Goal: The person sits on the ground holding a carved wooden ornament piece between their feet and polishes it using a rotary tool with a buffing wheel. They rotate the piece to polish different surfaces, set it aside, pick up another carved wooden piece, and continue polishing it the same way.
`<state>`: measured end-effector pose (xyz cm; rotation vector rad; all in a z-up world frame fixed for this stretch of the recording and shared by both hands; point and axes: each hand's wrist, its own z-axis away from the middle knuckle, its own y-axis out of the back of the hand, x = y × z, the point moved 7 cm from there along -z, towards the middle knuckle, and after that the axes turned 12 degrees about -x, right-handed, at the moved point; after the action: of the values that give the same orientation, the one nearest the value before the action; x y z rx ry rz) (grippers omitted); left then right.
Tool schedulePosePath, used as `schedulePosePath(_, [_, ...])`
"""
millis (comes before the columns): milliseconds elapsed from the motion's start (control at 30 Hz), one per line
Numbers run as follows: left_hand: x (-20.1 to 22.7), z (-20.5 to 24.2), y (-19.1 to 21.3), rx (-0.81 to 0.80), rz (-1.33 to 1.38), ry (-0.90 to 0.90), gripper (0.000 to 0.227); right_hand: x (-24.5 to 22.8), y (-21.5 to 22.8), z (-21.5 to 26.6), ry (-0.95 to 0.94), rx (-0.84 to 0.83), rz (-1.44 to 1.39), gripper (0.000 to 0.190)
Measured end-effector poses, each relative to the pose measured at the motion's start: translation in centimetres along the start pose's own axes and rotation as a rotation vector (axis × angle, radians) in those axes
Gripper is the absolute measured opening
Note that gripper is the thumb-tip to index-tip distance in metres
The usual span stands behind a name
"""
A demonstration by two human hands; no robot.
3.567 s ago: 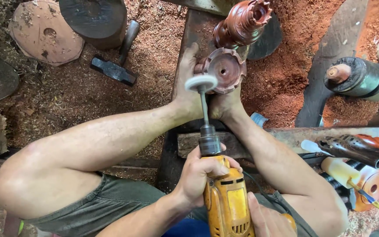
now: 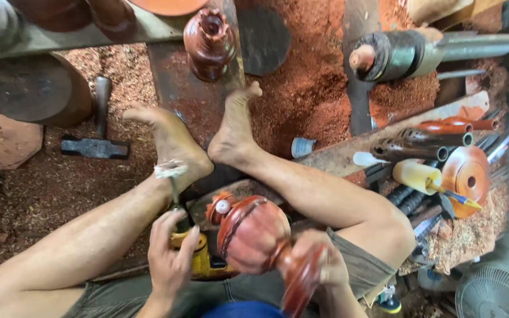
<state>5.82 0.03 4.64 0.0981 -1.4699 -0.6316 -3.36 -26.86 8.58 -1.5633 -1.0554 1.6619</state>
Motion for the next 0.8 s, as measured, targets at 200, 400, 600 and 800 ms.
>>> schedulePosePath(200, [2.1,1.4,-4.6,-0.478,1.313,0.29,0.062,-2.6,-8.3,-4.7,-0.089,-0.502,0.721,0.038])
schedulePosePath(400, [2.7,1.0,-7.8,-0.577,1.612,0.273,0.07,-0.1,-9.2,-5.2,-0.218,-0.604,1.422,0.053])
schedulePosePath(600, [4.8,-0.5,-8.2,-0.613,1.641,0.36,0.075,-0.2,-7.4,-4.3,-0.372,-0.532,1.575,0.063])
schedulePosePath(800, [6.3,-1.7,-7.1,-0.572,1.589,0.272,0.08,-0.6,-9.4,-5.9,-0.288,-0.578,1.52,0.059])
